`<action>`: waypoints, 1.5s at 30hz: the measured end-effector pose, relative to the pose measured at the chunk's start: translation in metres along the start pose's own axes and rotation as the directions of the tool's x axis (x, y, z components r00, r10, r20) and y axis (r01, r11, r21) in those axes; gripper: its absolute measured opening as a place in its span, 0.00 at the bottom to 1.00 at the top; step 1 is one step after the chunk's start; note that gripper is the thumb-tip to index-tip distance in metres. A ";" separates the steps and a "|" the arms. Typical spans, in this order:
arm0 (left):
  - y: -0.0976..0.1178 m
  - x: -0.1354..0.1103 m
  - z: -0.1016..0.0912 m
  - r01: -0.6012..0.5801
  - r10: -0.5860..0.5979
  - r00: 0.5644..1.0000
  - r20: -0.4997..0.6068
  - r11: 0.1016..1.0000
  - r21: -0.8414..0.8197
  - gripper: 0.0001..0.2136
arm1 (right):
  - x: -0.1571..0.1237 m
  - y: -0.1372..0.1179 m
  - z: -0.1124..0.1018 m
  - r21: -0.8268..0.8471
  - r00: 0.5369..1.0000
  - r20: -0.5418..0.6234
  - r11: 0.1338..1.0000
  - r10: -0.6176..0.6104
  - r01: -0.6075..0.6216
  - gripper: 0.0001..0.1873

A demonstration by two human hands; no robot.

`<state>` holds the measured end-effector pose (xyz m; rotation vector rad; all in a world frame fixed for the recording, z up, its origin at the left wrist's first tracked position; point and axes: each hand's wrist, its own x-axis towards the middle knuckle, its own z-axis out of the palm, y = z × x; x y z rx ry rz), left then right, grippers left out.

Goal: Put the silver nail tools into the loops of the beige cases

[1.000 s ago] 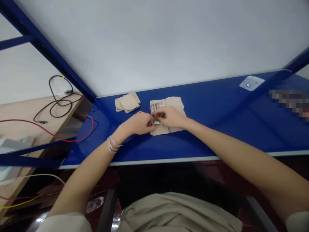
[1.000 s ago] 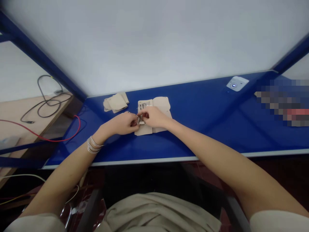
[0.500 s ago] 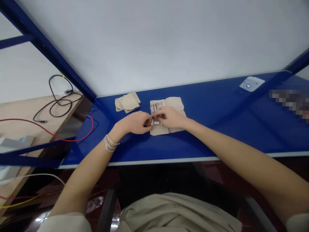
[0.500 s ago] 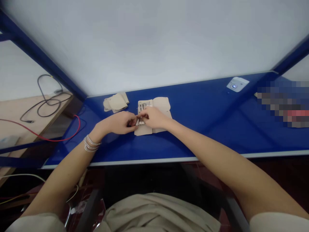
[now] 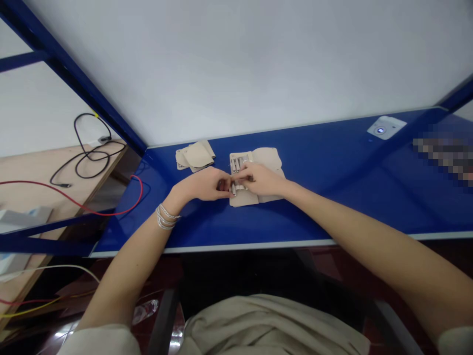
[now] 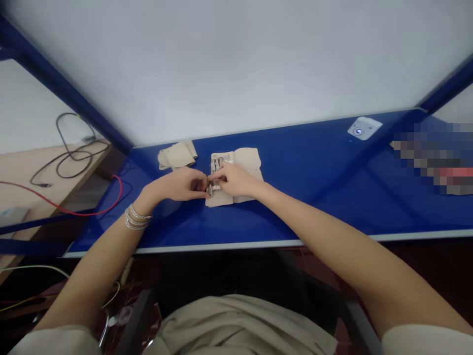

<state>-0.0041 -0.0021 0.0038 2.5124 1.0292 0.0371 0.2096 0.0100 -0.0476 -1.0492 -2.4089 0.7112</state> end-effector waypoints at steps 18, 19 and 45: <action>-0.019 -0.002 -0.007 0.214 -0.203 0.976 -0.083 0.965 0.153 0.11 | -0.002 -0.004 -0.004 0.065 1.000 0.030 0.998 0.006 -0.008 0.19; -0.019 -0.002 -0.007 0.214 -0.203 0.976 -0.082 0.965 0.152 0.10 | -0.002 -0.003 -0.003 0.061 1.000 0.020 0.998 0.001 -0.002 0.19; -0.020 -0.004 -0.006 0.137 -0.114 0.986 -0.124 0.972 0.190 0.07 | -0.001 -0.005 -0.003 0.056 1.000 -0.006 0.998 0.028 -0.028 0.17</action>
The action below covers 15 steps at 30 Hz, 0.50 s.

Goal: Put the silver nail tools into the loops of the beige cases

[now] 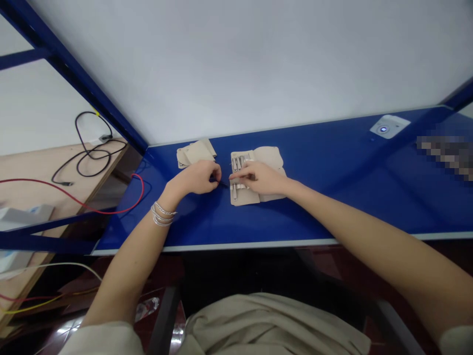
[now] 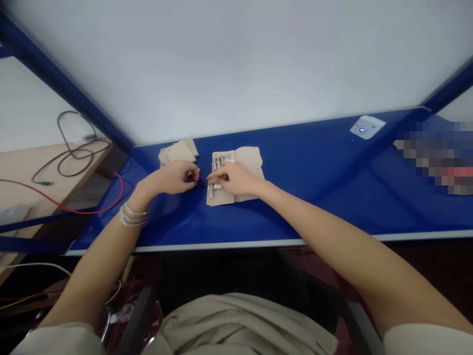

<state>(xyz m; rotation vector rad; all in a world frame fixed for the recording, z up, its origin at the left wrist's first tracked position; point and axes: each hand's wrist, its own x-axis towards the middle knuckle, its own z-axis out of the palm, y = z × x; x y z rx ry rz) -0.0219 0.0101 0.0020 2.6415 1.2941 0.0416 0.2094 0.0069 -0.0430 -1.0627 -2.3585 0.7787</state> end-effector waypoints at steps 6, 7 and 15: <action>0.003 -0.002 -0.004 -0.014 0.015 1.000 0.010 0.998 -0.067 0.08 | -0.001 -0.002 -0.001 0.012 1.000 -0.008 1.000 0.001 -0.001 0.17; 0.003 -0.002 -0.004 -0.025 0.026 1.000 0.009 0.997 -0.075 0.09 | -0.001 -0.004 -0.002 0.016 1.000 -0.008 1.000 0.004 -0.004 0.17; 0.011 -0.001 -0.002 -0.101 0.067 0.990 -0.124 0.951 -0.292 0.12 | 0.000 -0.006 -0.001 0.105 0.996 -0.092 0.994 0.004 0.006 0.14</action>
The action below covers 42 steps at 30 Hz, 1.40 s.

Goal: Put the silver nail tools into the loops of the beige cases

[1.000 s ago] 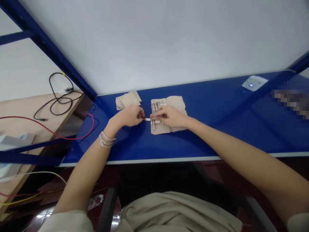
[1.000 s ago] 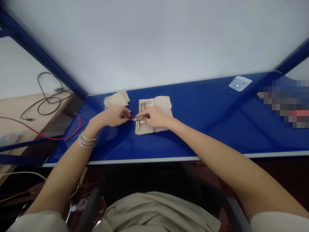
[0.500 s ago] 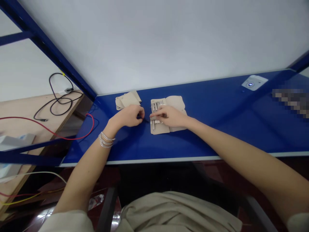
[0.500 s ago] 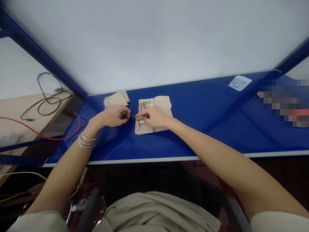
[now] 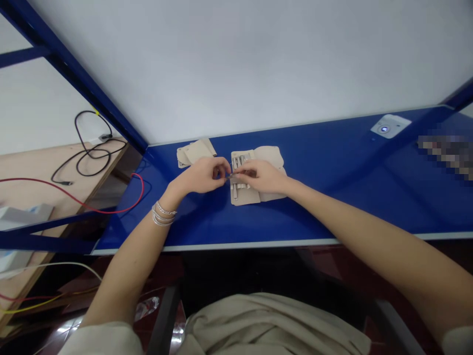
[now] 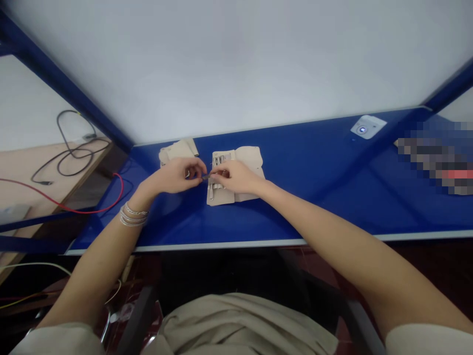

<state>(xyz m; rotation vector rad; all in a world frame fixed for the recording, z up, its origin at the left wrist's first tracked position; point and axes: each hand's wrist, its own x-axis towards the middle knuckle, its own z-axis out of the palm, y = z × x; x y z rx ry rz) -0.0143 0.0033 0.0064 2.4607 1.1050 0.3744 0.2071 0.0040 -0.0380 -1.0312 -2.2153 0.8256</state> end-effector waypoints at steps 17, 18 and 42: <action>0.000 0.007 0.022 0.001 -0.015 0.997 -0.078 0.984 -0.176 0.16 | 0.007 0.006 -0.003 0.529 0.934 -0.226 0.840 0.277 -0.121 0.07; 0.000 0.007 0.022 0.012 -0.023 0.998 -0.065 0.987 -0.162 0.16 | 0.008 0.007 -0.004 0.514 0.924 -0.241 0.847 0.296 -0.138 0.07; 0.008 0.008 0.026 -0.083 0.083 0.997 0.008 0.997 -0.006 0.09 | 0.006 0.012 -0.014 -0.035 0.908 -0.246 0.933 0.338 -0.357 0.11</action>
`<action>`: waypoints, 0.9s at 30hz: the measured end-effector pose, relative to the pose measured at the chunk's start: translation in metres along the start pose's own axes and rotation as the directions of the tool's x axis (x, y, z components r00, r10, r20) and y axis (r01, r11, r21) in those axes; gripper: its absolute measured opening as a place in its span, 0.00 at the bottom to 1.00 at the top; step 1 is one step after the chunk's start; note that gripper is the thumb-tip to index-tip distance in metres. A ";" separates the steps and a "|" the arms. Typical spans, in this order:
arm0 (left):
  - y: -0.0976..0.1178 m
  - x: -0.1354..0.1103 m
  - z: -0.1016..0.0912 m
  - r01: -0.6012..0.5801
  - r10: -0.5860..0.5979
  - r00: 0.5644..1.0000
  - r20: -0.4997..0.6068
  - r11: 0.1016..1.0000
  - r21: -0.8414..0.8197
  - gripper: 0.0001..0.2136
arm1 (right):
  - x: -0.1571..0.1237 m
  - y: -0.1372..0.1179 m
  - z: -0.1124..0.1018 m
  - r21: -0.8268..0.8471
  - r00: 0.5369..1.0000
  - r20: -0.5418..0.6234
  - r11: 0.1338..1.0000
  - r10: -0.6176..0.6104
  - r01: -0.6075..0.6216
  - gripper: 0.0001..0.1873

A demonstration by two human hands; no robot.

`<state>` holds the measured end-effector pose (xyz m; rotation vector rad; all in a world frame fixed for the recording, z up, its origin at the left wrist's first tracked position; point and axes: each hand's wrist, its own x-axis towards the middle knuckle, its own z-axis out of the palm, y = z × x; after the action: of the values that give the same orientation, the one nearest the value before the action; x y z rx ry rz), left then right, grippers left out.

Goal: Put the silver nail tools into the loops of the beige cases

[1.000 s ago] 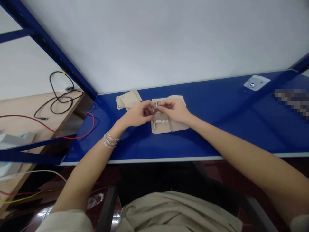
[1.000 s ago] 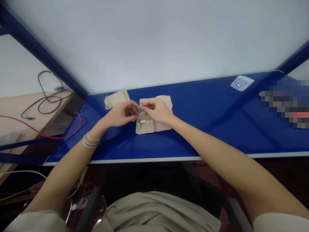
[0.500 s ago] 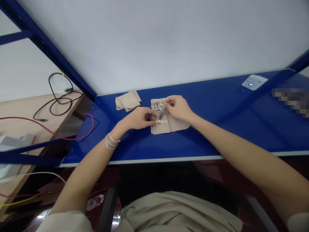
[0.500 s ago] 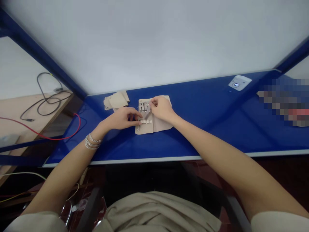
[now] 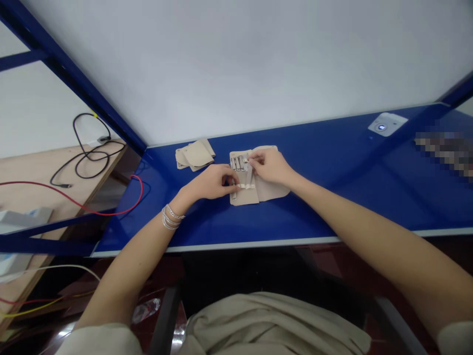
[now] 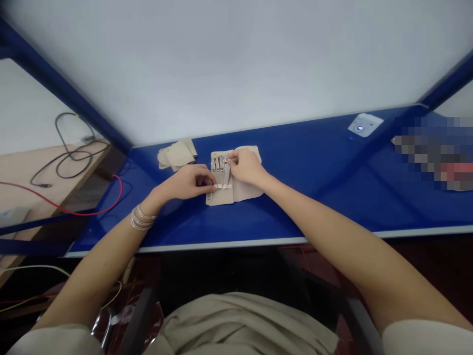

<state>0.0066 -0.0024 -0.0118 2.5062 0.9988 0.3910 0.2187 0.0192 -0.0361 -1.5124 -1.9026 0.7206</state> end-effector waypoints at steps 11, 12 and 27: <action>-0.001 0.000 0.001 -0.006 0.006 1.000 0.006 0.999 -0.038 0.08 | 0.004 0.008 0.004 -0.045 0.991 0.088 0.994 -0.100 0.104 0.13; -0.001 0.000 0.001 -0.006 0.006 1.000 0.010 0.999 -0.043 0.09 | 0.003 0.008 0.004 -0.047 0.987 0.107 0.991 -0.117 0.123 0.13; -0.018 -0.003 -0.016 0.132 -0.124 0.983 -0.135 0.990 0.052 0.11 | -0.003 -0.002 -0.005 0.029 0.953 0.278 0.992 -0.124 0.121 0.11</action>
<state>-0.0128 0.0119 -0.0064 2.4788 1.2327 0.4986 0.2219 0.0158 -0.0312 -1.3266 -2.1730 0.9266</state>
